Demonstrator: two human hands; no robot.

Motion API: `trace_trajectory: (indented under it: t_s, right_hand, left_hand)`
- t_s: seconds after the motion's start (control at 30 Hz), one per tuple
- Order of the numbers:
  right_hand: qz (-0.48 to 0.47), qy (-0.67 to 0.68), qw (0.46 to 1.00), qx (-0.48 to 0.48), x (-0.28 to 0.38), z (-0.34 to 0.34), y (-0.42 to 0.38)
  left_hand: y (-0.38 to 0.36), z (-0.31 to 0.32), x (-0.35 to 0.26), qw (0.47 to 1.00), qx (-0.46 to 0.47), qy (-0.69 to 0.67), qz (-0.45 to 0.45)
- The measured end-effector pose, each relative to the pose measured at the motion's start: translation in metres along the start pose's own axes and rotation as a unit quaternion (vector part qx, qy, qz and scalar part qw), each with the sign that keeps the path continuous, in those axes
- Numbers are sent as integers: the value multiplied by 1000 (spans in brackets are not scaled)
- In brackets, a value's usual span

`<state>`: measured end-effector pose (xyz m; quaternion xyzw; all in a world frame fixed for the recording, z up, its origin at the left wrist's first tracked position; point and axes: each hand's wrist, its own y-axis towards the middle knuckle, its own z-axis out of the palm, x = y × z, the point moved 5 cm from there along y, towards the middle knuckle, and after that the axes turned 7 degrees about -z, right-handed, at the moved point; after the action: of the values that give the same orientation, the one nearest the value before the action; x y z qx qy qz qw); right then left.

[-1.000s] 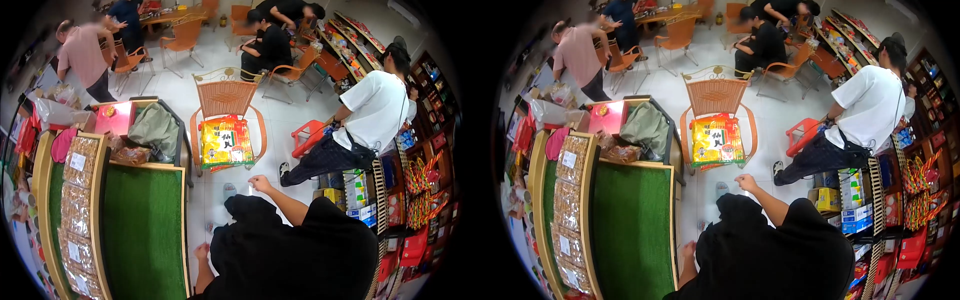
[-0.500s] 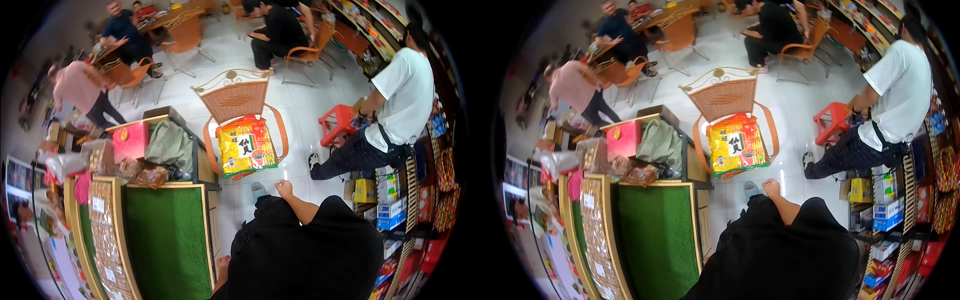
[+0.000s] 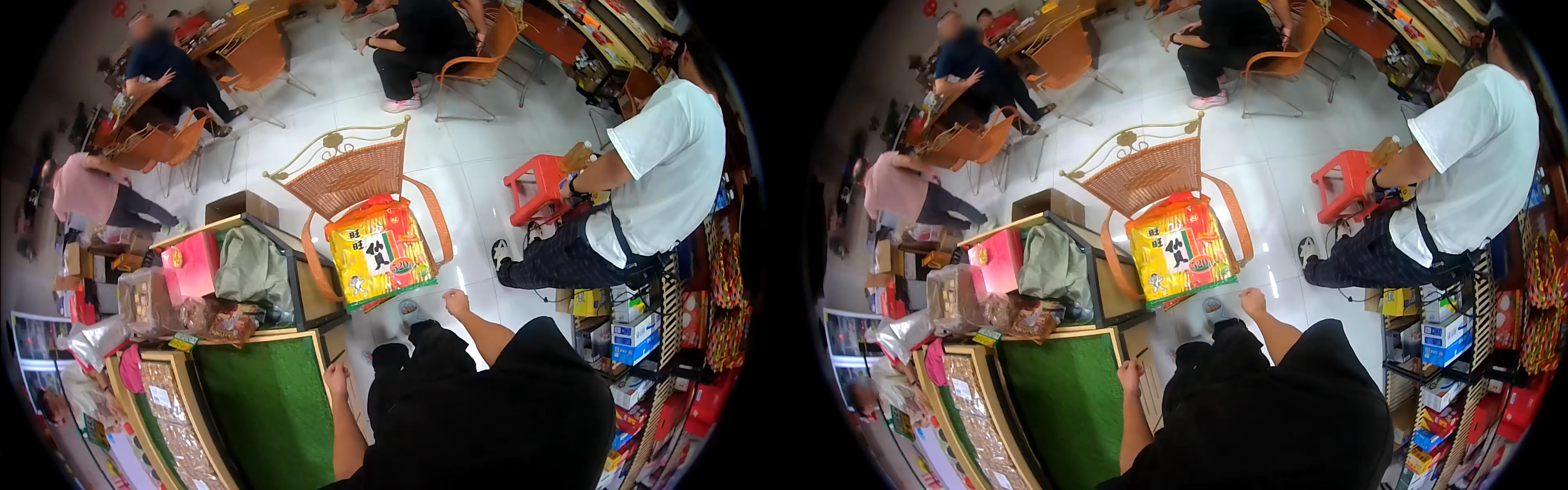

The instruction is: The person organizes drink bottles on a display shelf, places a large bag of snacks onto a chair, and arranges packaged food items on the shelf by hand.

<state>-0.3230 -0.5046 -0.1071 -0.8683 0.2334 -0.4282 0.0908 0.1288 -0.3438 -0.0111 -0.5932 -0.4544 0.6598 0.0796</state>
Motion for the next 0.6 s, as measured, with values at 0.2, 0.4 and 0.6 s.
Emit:
trace_trajectory:
  t_s: [0.2,0.4,0.6]
  right_hand:
    - [-53,8,997,47,51,26,12]
    - [-146,10,982,121,87,68,29]
    - [-68,75,963,248,129,97,52]
  left_hand:
    - [2,-15,14,999,9,-4,-41]
    - [-56,-52,124,963,-163,-142,-163]
    - [-103,-20,251,887,-291,-255,-252]
